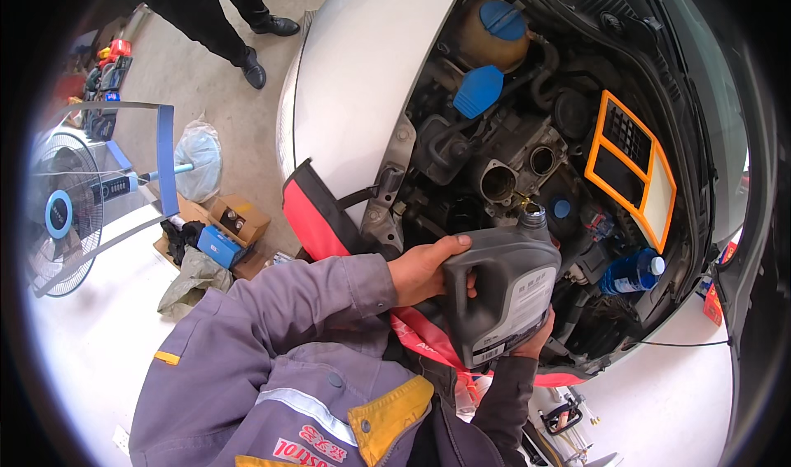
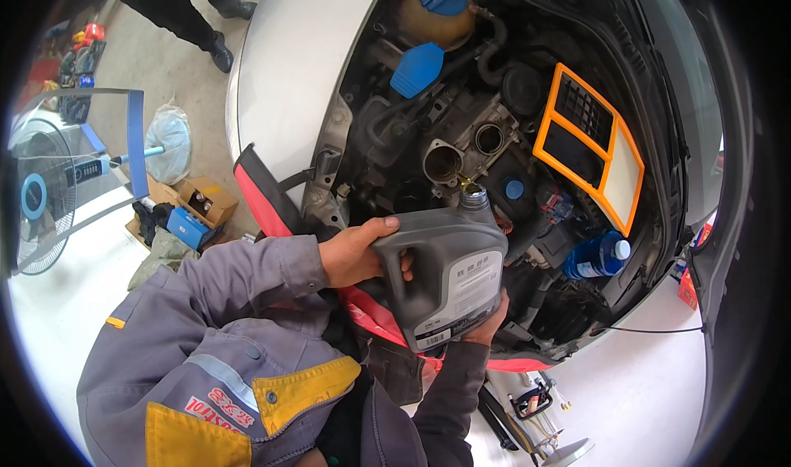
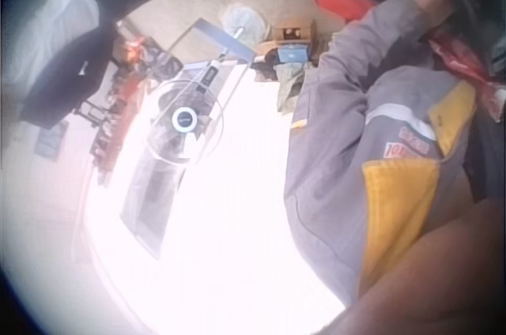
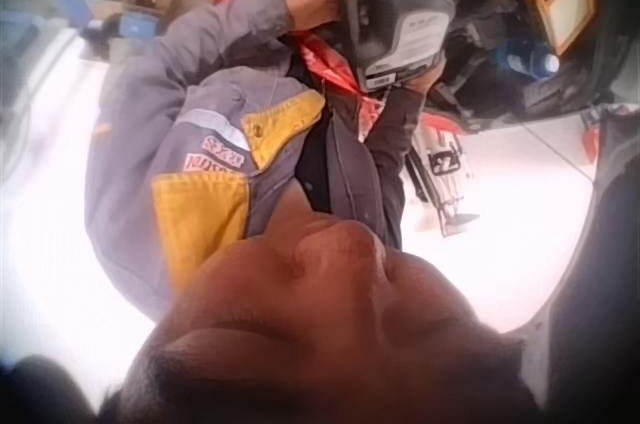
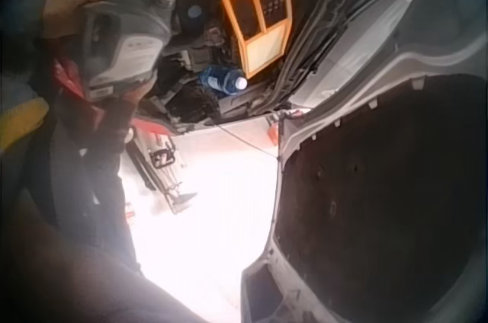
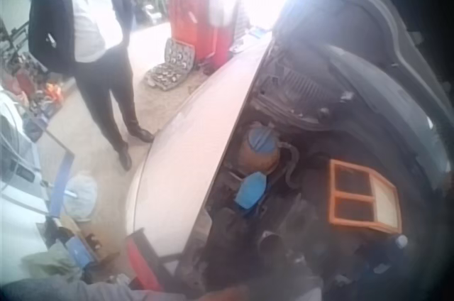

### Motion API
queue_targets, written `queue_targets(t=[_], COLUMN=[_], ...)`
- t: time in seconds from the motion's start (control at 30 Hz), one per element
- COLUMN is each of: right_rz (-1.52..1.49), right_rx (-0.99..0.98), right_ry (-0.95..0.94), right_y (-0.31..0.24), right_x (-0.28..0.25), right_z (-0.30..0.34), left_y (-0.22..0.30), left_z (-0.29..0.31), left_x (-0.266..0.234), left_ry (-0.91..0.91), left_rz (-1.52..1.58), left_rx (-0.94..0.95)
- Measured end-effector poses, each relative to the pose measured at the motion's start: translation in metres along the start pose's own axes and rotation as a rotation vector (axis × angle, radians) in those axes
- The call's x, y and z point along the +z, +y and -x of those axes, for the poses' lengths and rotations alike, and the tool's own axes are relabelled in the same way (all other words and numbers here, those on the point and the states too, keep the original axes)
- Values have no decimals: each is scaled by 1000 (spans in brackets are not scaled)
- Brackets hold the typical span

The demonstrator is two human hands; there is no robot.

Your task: The person opens a gray oil container and pours engine oil into the engine of a white car with the hood open. The person holds the container with both hands and tilts it to pour the oil into the engine fill port.

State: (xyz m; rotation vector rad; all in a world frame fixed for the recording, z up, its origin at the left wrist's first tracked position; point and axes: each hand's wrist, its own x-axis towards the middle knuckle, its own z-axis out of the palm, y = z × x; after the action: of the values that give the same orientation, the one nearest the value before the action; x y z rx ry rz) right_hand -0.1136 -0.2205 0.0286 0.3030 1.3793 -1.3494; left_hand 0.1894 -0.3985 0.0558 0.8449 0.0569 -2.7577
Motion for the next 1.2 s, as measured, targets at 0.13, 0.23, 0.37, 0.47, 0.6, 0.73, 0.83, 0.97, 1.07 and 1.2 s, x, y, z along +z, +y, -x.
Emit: queue_targets(t=[0.13, 0.23, 0.37, 0.47, 0.6, 0.73, 0.83, 0.97, 1.07, 1.2], right_rz=[-7, -13, -13, -7, -4, 2, 12, -7, -11, -6], right_rx=[3, 8, 9, 1, 3, -17, -17, 0, 5, 4], right_ry=[-9, 2, 11, 0, 7, 60, 18, -2, -15, -17], right_y=[0, 0, -1, -1, -2, -3, -3, -4, -4, -4], right_x=[0, 0, 3, 6, 6, 8, 6, 7, 8, 7], right_z=[0, 0, 2, 4, 5, 8, 8, 9, 9, 9], left_y=[0, 0, -1, -2, -2, -2, 0, 0, -1, -1], left_z=[0, 1, -1, -2, -3, -2, -1, -1, -1, -1], left_x=[-1, 1, -2, -4, -3, -2, 1, 0, -1, -1], left_ry=[4, 15, -2, -9, -14, -44, -28, -32, -27, -19], left_rz=[6, 9, 15, 22, 24, 8, 11, 12, 12, 16], left_rx=[-8, -11, -8, -9, -4, 13, 5, 4, 1, -4])
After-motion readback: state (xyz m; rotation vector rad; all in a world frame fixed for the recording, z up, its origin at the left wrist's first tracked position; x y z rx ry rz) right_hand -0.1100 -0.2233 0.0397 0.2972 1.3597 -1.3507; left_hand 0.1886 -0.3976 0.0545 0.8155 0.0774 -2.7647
